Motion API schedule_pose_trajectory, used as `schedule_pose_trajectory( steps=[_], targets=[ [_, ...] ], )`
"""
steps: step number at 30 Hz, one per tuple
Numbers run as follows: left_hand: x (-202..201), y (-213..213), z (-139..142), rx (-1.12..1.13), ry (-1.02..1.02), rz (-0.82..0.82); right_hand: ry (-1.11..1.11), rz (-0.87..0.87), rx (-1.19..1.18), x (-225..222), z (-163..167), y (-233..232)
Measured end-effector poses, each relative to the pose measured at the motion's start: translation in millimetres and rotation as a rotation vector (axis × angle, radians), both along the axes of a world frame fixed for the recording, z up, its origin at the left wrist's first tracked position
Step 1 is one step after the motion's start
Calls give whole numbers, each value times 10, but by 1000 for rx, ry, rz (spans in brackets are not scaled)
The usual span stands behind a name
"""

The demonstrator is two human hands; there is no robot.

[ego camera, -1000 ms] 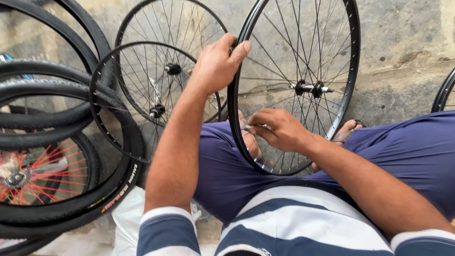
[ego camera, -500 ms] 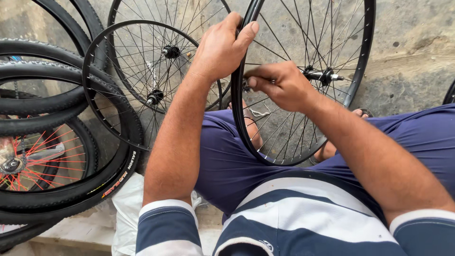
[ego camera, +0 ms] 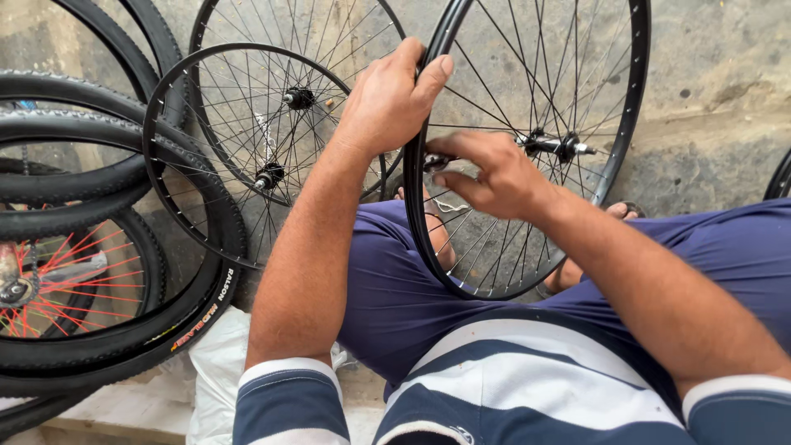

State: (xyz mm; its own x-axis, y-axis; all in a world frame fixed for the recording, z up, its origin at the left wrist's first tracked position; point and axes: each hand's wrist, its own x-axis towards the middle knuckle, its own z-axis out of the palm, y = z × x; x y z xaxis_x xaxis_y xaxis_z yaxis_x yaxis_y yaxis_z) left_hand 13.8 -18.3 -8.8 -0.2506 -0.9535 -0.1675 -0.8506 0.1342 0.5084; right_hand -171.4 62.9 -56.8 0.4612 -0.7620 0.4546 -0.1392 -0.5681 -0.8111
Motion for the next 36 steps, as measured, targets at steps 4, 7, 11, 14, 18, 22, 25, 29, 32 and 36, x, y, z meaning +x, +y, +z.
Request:
schedule_pose_trajectory(
  steps=[4,7,11,14,18,22,25,29,32,36],
  targets=[
    [-15,26,15,-52,43,-22,95,-59,12,35,-3,45],
    [-49,25,43,-68,74,-13,213,-223,-187,194,-11,35],
    [-87,38,77,-22,69,10,314,-348,-342,302,-30,182],
    [-82,46,108,7,52,18,188,-224,28,153,-67,262],
    [-111,35,141,54,106,33,-44,50,438,-120,-73,-11],
    [-169,57,152,40,42,33,53,429,833,-121,84,-359],
    [-176,81,152,-18,53,29,226,259,607,26,256,-210],
    [-166,81,133,-2,27,51,302,-255,-63,183,290,136],
    [-146,50,121,-36,20,45,390,-131,69,179,95,16],
    [-135,93,99,1,12,31,679,161,406,166,-242,-166]
  ],
)
